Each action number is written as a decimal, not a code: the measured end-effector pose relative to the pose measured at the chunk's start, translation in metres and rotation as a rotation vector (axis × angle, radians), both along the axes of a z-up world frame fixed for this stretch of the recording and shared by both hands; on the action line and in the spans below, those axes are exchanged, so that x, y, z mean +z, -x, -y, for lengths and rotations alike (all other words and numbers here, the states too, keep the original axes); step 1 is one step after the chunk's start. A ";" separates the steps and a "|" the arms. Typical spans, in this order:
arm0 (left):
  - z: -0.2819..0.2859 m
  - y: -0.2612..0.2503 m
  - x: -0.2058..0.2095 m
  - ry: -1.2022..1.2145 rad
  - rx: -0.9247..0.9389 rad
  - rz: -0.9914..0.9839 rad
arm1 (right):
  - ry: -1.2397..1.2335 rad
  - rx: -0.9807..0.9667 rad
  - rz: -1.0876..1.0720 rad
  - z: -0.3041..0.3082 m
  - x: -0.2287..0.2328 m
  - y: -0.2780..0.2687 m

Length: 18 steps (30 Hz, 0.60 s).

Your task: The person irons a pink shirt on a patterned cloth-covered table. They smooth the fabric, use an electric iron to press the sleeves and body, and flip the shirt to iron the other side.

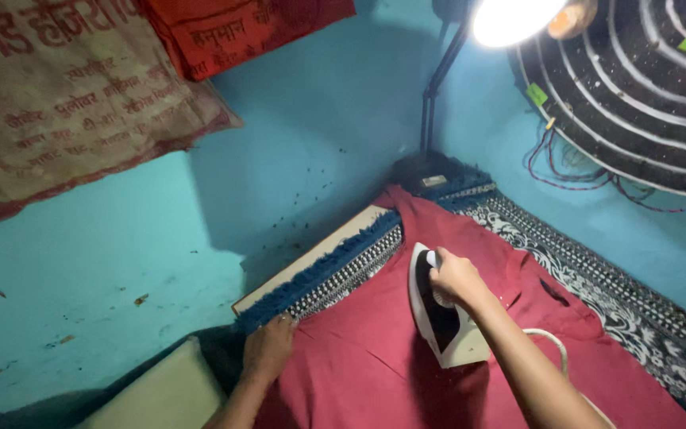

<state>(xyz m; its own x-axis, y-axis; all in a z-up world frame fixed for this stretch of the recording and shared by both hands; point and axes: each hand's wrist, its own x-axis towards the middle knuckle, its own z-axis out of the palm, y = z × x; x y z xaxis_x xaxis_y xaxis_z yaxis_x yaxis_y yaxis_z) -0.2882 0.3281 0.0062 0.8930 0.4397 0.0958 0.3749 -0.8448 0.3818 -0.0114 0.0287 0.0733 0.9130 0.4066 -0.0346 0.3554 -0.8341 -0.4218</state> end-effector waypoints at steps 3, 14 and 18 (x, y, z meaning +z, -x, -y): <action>-0.002 0.001 -0.003 -0.065 -0.023 -0.047 | -0.050 -0.046 -0.034 -0.005 -0.017 -0.013; 0.011 -0.051 0.033 -0.135 -0.166 0.174 | -0.112 -0.179 -0.194 -0.057 0.031 0.117; 0.038 -0.114 0.022 0.020 -0.714 0.247 | -0.085 -0.284 -0.141 -0.046 0.024 0.086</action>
